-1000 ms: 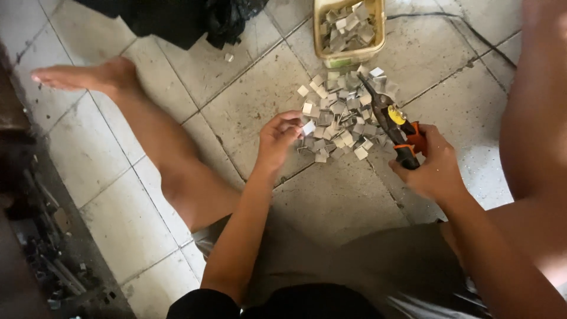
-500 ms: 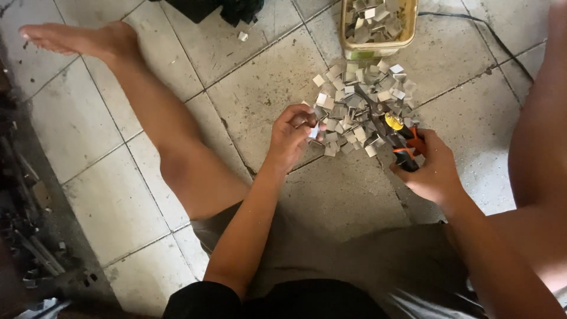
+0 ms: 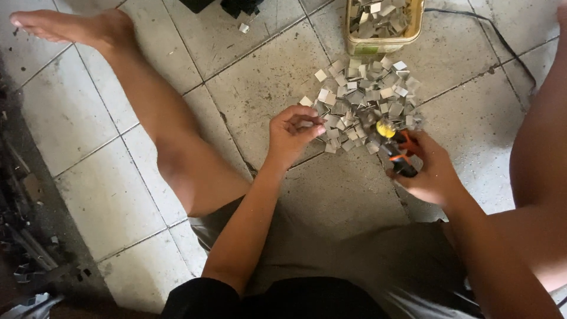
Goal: A person sitting on the floor uses pliers to trim or cut small square metal pieces from a pile.
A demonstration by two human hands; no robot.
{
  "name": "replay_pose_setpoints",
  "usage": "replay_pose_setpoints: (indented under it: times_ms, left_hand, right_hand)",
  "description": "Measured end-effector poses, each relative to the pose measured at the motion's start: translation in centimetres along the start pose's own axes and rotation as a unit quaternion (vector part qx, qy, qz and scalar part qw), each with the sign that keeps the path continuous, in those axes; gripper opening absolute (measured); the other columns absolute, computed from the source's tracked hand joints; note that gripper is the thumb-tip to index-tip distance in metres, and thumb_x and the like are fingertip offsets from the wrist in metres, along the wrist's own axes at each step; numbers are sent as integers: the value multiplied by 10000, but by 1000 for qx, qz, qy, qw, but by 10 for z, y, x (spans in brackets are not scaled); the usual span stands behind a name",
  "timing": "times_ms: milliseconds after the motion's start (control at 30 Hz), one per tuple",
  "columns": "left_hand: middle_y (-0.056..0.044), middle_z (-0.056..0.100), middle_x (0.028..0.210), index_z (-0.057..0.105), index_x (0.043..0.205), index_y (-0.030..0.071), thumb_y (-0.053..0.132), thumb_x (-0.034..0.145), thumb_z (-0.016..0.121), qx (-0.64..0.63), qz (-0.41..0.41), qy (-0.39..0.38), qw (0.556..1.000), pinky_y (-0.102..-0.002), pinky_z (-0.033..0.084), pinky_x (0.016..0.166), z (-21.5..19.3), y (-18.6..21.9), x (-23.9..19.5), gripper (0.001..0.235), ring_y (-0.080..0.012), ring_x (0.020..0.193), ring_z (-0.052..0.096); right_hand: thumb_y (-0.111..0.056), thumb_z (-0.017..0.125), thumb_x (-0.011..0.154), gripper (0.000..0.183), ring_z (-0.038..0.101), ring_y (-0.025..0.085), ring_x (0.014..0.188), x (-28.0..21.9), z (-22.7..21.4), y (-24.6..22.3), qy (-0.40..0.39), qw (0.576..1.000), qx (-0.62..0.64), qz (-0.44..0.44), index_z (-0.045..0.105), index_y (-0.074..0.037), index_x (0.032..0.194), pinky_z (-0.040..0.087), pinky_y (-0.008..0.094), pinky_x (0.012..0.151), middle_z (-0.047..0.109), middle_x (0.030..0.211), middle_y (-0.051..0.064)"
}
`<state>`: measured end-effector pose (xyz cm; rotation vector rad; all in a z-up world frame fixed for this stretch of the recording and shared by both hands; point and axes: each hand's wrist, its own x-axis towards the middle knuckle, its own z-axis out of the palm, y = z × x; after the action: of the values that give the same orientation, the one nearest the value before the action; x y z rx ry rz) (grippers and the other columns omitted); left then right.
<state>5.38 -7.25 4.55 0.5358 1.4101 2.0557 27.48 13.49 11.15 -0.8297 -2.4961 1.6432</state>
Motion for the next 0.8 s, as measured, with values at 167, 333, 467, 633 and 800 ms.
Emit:
replay_pose_setpoints:
  times_ms: [167, 333, 467, 633, 800]
  left_hand:
    - [-185, 730, 959, 658, 1090, -16, -108, 829, 775, 31, 6, 14, 999, -351, 668, 744, 8, 9, -3, 301, -264, 928, 752]
    - [-137, 728, 943, 685, 1068, 18, -56, 852, 786, 122, 58, 9, 991, -349, 658, 790, 13, 23, -3, 250, -247, 938, 753]
    - [-115, 721, 959, 672, 1081, 57, -38, 878, 754, 176, 48, 0, 983, -362, 634, 747, 14, 34, -6, 239, -254, 925, 744]
    - [-103, 735, 967, 666, 1113, 73, -33, 882, 768, 217, 89, -35, 972, -345, 633, 729, 12, 44, -2, 274, -261, 930, 756]
    - [-97, 726, 974, 651, 1099, 82, 6, 911, 751, 230, 84, -78, 966, -359, 628, 722, 8, 51, -2, 226, -262, 933, 750]
  right_hand:
    - [-155, 885, 576, 787, 674, 442, 964, -2, 2, 5, -29, 999, -30, -27, 591, 25, 1283, 503, 552, 922, 691, 1018, 262]
    - [-161, 864, 561, 791, 681, 498, 964, -2, 2, 12, -38, 996, -47, -64, 590, 56, 1271, 521, 580, 900, 690, 997, 305]
    - [-126, 887, 554, 803, 678, 498, 1012, -1, -1, 13, -59, 996, -30, -62, 586, 54, 1276, 526, 541, 951, 675, 1004, 308]
    - [-143, 887, 569, 805, 664, 513, 1023, -1, -3, 19, -64, 994, -48, -74, 577, 51, 1287, 516, 557, 972, 662, 1007, 308]
    - [-169, 875, 530, 840, 663, 469, 1042, -1, -5, 22, -75, 989, -90, -92, 579, 8, 1296, 489, 529, 986, 678, 1011, 242]
